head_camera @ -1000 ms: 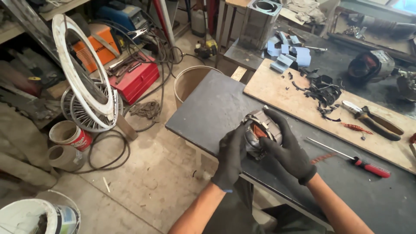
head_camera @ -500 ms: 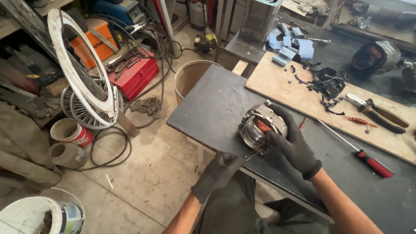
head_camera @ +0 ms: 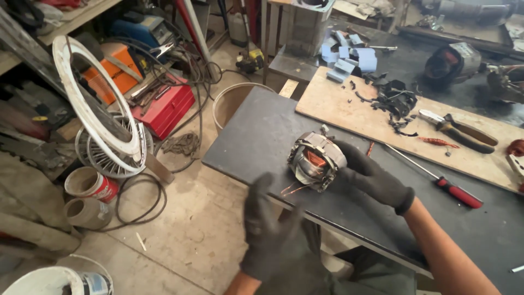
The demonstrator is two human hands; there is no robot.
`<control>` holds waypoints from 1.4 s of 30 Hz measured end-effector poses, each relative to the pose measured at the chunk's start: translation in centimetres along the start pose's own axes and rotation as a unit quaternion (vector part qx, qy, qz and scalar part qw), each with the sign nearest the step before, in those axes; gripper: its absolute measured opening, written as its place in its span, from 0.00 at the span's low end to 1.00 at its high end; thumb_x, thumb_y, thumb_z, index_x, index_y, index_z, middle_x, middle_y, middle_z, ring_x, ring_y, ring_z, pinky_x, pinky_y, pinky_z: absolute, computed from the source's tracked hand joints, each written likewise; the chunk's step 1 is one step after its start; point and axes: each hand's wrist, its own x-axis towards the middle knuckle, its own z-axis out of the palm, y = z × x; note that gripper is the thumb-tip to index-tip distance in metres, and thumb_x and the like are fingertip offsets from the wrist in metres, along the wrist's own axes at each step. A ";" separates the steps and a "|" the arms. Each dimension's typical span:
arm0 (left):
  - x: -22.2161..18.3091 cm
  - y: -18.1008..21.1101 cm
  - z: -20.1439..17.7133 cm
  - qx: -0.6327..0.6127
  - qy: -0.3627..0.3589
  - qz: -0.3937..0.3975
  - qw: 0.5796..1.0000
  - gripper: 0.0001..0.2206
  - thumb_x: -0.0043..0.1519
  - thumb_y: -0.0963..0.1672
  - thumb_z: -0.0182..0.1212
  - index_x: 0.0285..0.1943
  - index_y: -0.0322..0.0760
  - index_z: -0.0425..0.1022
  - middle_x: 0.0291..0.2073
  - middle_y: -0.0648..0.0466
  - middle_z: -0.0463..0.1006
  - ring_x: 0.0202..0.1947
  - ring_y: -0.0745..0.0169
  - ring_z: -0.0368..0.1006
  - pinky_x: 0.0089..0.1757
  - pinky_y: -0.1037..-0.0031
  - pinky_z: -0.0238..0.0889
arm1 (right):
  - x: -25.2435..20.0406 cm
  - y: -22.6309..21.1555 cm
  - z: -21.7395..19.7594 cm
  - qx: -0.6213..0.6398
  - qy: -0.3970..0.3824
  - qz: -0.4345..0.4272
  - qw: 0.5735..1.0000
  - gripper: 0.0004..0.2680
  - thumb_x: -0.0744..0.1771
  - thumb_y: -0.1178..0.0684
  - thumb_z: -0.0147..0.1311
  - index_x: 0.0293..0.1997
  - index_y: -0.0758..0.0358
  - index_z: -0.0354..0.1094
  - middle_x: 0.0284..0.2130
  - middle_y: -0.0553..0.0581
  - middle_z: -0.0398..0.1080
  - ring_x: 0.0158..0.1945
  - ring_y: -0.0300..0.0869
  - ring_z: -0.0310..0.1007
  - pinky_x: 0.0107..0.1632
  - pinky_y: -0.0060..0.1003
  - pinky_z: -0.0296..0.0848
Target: Dismantling a motor stator to remove copper windings using pliers and a screwdriver
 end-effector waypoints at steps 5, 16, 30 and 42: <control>-1.9 -2.4 7.5 0.160 -0.041 -0.001 0.986 0.42 0.50 0.68 0.56 0.73 0.57 0.63 0.65 0.65 0.68 0.59 0.65 0.70 0.51 0.64 0.74 | 0.2 -3.6 3.0 0.060 0.218 0.154 0.962 0.23 0.67 0.51 0.57 0.70 0.66 0.61 0.56 0.70 0.72 0.63 0.52 0.71 0.65 0.51 0.67; 6.8 -1.3 2.8 -0.054 -0.409 0.012 0.911 0.40 0.43 0.51 0.74 0.67 0.40 0.65 0.54 0.43 0.74 0.59 0.37 0.71 0.59 0.51 0.66 | -2.4 -3.5 7.1 -0.048 0.281 0.159 0.945 0.23 0.65 0.51 0.63 0.66 0.64 0.61 0.47 0.64 0.78 0.53 0.52 0.77 0.55 0.50 0.74; 0.1 -6.5 4.7 -0.007 -0.068 0.130 0.989 0.43 0.47 0.59 0.77 0.67 0.37 0.66 0.57 0.45 0.73 0.55 0.44 0.76 0.52 0.60 0.73 | -10.1 2.0 -1.0 -0.429 0.063 0.138 0.890 0.14 0.62 0.49 0.55 0.52 0.40 0.75 0.39 0.51 0.80 0.49 0.53 0.78 0.52 0.49 0.76; 0.1 -5.0 5.4 -0.068 -0.143 0.135 0.978 0.23 0.50 0.41 0.72 0.56 0.36 0.73 0.50 0.46 0.77 0.51 0.43 0.75 0.50 0.60 0.71 | -26.3 11.3 -14.7 -0.672 0.269 0.127 0.678 0.17 0.61 0.62 0.54 0.47 0.40 0.80 0.36 0.53 0.78 0.38 0.56 0.76 0.48 0.49 0.71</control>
